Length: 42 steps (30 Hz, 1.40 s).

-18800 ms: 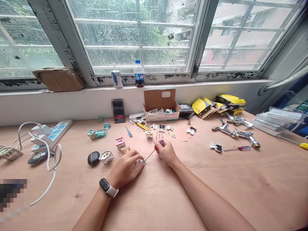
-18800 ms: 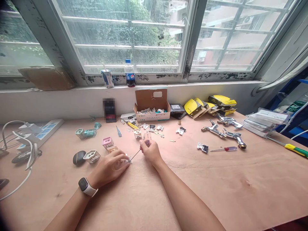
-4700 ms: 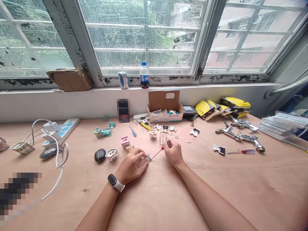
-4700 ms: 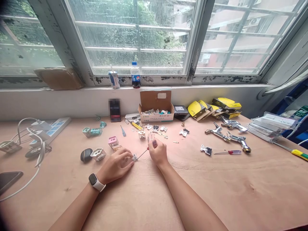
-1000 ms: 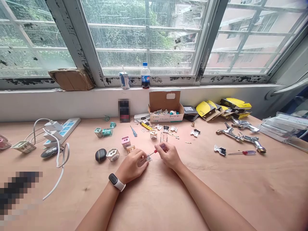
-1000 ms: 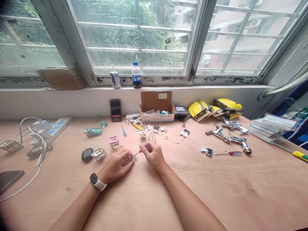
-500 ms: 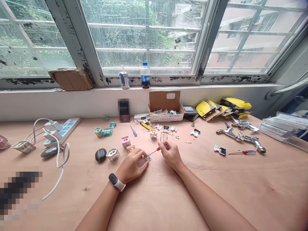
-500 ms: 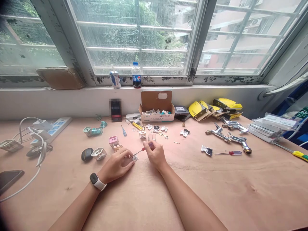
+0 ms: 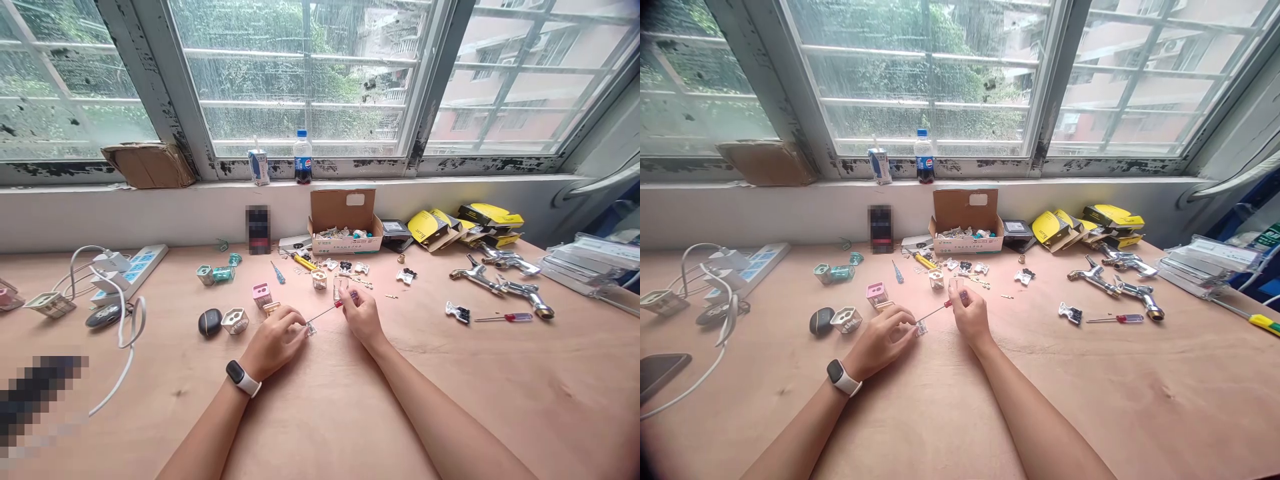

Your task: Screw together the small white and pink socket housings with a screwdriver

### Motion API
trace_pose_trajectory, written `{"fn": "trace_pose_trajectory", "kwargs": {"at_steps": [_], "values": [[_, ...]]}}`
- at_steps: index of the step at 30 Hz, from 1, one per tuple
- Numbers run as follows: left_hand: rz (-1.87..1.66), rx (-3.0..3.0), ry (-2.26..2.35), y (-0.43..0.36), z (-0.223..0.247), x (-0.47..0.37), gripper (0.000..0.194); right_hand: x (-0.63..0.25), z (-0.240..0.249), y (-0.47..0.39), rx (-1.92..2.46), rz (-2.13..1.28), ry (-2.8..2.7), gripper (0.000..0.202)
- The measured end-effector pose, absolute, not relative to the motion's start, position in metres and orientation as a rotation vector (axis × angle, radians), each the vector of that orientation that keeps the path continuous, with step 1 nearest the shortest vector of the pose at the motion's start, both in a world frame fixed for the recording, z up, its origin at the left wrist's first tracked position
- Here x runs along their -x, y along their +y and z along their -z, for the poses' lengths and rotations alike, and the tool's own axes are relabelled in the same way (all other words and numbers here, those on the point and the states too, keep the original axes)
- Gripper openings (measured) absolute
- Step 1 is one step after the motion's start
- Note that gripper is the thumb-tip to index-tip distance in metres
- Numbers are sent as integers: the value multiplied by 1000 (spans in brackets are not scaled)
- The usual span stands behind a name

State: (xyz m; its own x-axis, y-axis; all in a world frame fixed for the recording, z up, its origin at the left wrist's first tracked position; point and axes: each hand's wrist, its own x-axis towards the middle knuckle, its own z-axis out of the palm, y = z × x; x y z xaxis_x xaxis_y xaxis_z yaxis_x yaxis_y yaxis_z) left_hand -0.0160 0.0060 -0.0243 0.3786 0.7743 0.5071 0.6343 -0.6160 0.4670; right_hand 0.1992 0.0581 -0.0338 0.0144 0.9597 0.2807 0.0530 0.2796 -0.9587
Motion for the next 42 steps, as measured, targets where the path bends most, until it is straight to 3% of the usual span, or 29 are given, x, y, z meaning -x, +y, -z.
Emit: {"fn": "trace_pose_trajectory", "kwargs": {"at_steps": [42], "values": [[-1015,-2417,1344,6,27,17,11,-198,28,52,1099,-733,-1502,43]]}}
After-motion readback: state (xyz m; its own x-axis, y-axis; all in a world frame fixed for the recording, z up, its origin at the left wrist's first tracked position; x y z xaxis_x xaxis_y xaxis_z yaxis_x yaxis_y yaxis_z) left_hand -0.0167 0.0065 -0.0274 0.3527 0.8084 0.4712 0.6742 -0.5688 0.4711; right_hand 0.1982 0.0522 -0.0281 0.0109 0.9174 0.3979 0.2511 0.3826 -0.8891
